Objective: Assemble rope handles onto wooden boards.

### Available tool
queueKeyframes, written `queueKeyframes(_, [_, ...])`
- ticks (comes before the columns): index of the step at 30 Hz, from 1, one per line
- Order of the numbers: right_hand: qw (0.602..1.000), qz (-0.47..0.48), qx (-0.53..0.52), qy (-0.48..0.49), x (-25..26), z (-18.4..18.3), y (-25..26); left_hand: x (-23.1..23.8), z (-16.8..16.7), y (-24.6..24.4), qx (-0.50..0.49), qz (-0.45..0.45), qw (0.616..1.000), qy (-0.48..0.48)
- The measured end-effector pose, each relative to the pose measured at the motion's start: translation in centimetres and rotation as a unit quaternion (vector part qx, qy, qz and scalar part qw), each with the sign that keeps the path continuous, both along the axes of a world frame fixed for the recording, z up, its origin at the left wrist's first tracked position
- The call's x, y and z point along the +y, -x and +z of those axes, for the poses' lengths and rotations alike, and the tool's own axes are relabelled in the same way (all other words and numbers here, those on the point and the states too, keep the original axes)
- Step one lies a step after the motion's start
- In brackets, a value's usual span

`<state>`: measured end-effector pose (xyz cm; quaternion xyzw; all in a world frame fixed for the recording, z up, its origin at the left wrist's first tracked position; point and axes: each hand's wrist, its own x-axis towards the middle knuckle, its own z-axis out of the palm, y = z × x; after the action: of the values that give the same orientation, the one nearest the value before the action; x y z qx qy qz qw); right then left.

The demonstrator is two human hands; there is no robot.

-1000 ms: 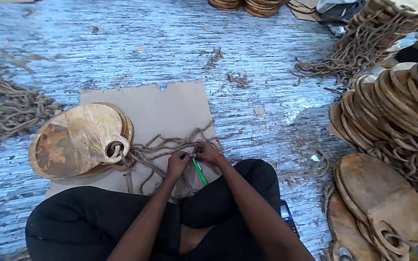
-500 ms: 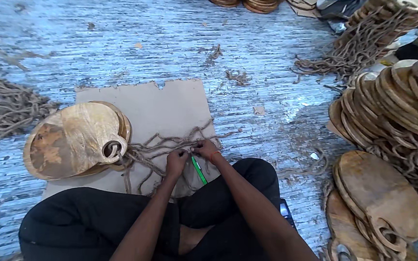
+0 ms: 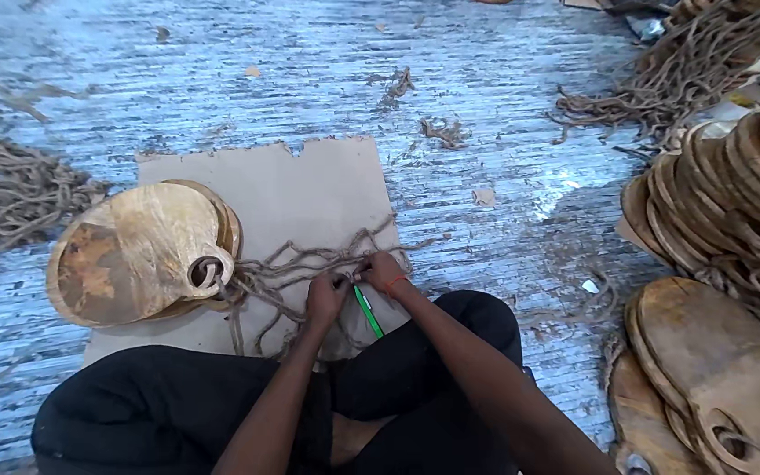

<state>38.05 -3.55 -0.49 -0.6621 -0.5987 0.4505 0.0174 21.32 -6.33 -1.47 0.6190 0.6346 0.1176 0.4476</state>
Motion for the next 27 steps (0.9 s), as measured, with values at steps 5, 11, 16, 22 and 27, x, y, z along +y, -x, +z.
queueKeyframes(5, [1.0, 0.02, -0.019, 0.013, -0.1, 0.0, 0.3, 0.0, -0.6, 0.3, 0.013, -0.028, 0.999, -0.014])
queueKeyframes(11, [0.996, -0.028, -0.074, 0.035, 0.3, 0.9, 1.4, 0.2, -0.4, -0.5, 0.04, -0.014, 0.998, -0.039])
queueKeyframes(16, [0.994, -0.039, -0.085, 0.056, 0.2, 0.8, 1.5, 0.3, -0.6, -0.1, 0.057, -0.037, 0.997, -0.035])
queueKeyframes(22, [0.995, -0.091, -0.047, 0.0, -0.1, -0.3, -0.2, 0.1, -1.3, 0.3, 0.025, -0.037, 0.996, -0.08])
queueKeyframes(27, [0.988, -0.153, 0.013, -0.014, -1.0, 2.3, -2.6, 0.3, 0.5, 1.8, -0.135, 0.102, 0.986, 0.005])
